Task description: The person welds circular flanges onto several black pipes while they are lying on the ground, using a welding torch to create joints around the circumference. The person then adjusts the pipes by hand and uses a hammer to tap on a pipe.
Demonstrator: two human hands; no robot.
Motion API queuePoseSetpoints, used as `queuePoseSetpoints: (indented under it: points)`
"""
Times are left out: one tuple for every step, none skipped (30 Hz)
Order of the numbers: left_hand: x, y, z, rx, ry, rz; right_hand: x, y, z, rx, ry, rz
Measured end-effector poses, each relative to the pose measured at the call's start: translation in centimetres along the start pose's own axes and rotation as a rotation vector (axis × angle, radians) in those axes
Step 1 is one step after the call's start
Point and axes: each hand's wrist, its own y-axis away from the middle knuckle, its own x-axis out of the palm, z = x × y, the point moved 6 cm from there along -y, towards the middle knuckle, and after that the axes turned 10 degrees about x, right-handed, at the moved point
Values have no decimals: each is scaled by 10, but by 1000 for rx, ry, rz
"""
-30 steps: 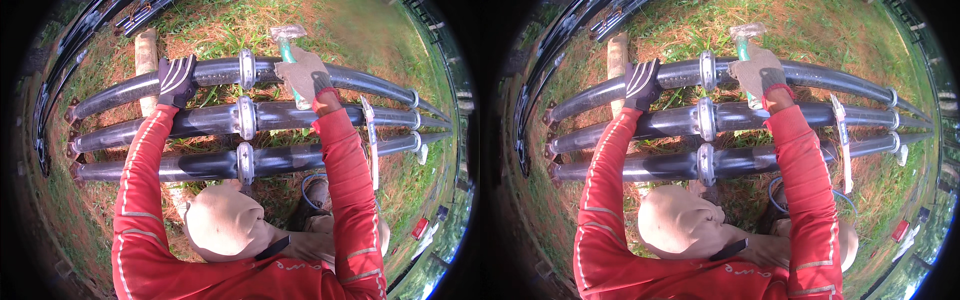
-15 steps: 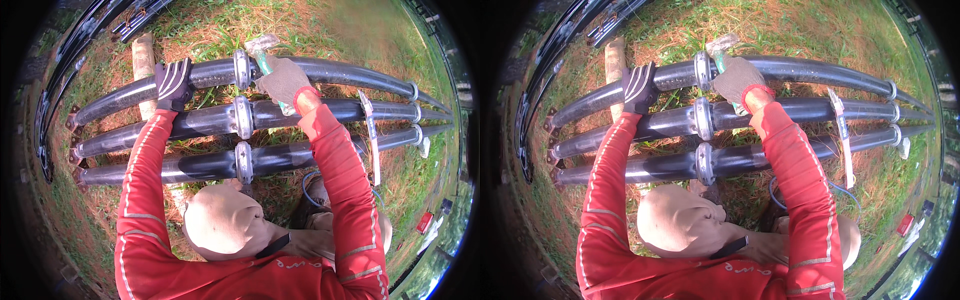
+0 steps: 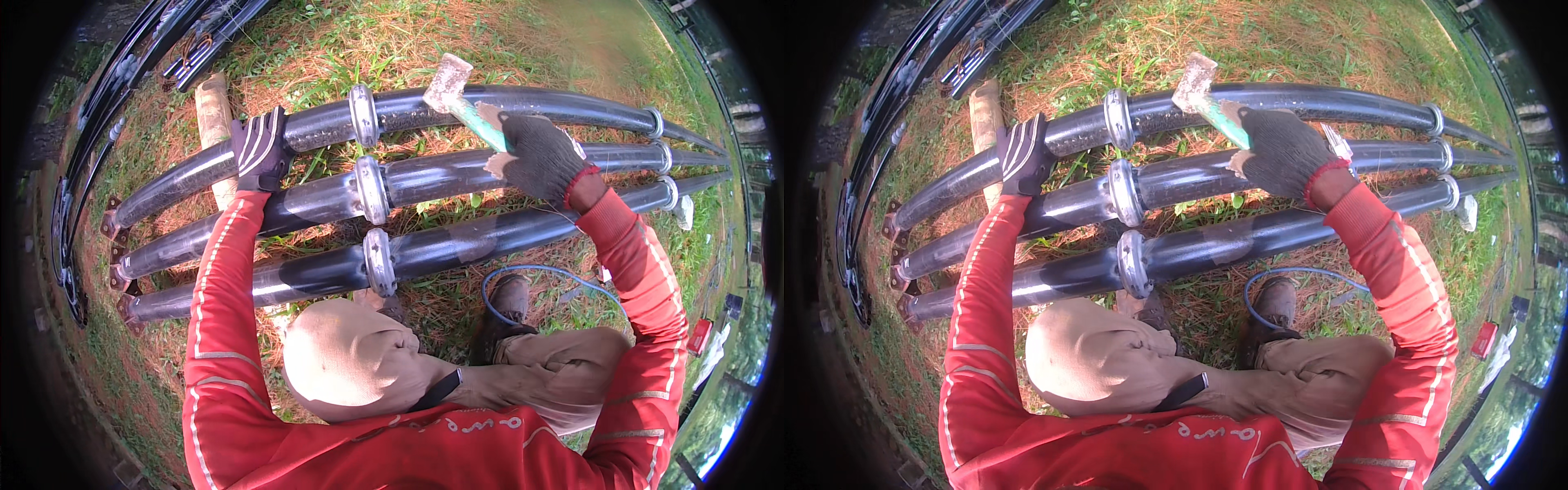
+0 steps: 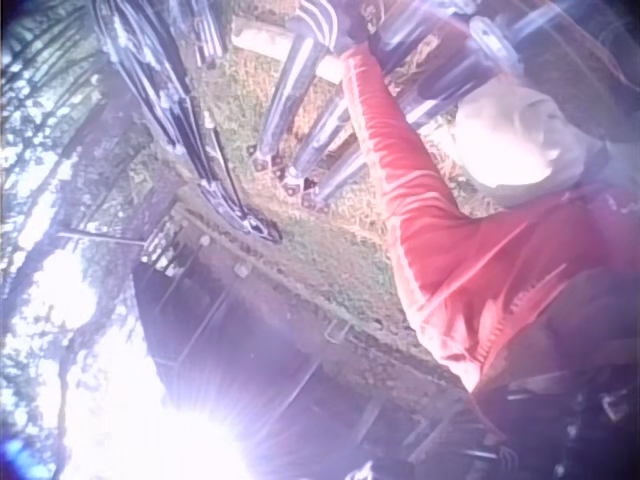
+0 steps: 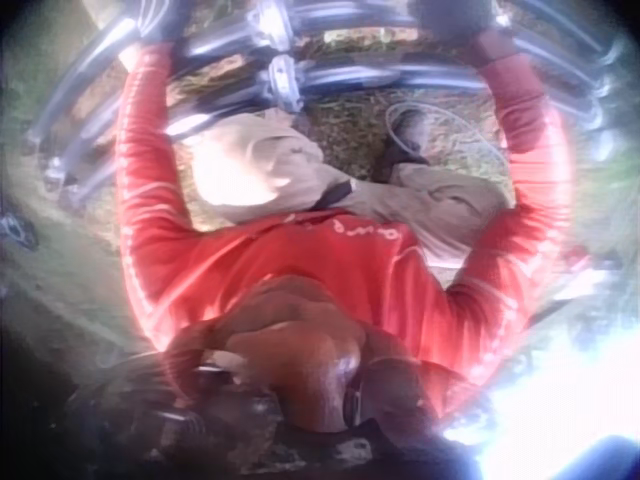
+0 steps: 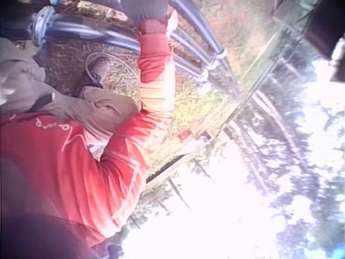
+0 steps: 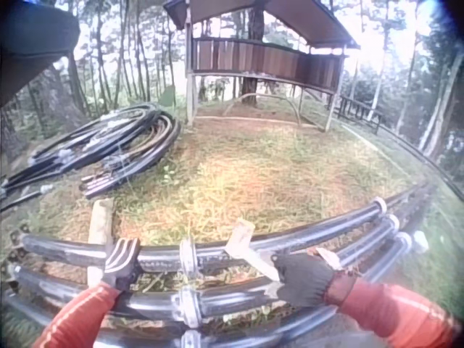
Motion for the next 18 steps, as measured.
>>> queuePoseSetpoints:
  points:
    - [-3, 2, 1, 8, 22, -11, -9, 22, -11, 74, -175, 45]
    - [-4, 0, -3, 18, 57, -29, -13, 48, -32, 12, -181, -89]
    - [-3, -3, -2, 33, 85, 19, -13, 74, -55, -51, -193, -220]
    - [-4, -6, -4, 68, 135, 15, -10, 103, -78, -35, -187, -219]
    - [-9, -12, -9, 100, 160, 15, -10, 132, -104, 52, -172, -248]
    - [-13, -17, -16, 137, 189, 17, -10, 155, -121, 146, -158, -274]
    - [-9, -15, -12, 162, 221, -21, -9, 173, -125, 179, -150, -272]
    - [-11, -18, -13, 105, 222, 143, 2, 192, -135, 317, -72, -151]
    - [-23, -13, -6, 123, 184, 116, 14, 208, -146, 445, -15, -38]
    - [-14, -10, 7, 89, 205, 161, 25, 227, -159, 417, -67, -40]
    - [-6, -11, 13, 68, 258, 206, 37, 245, -170, 369, -87, -88]
    - [-6, -15, 9, 109, 342, 164, 49, 266, -177, 319, -112, -138]
    - [-8, -22, 6, 101, 362, 188, 61, 284, -183, 348, -119, -141]
    - [-7, -29, 3, 92, 381, 213, 73, 302, -183, 310, -135, -133]
    - [-12, -38, -3, 98, 417, 220, 83, 317, -180, 265, -156, -130]
    - [-17, -46, -8, 103, 452, 231, 94, 331, -179, 283, -168, -138]
    - [-24, -55, -13, 102, 479, 151, 113, 344, -182, 413, -215, -2]
    - [-36, -65, -22, 145, 492, 63, 134, 356, -186, 543, -266, 137]
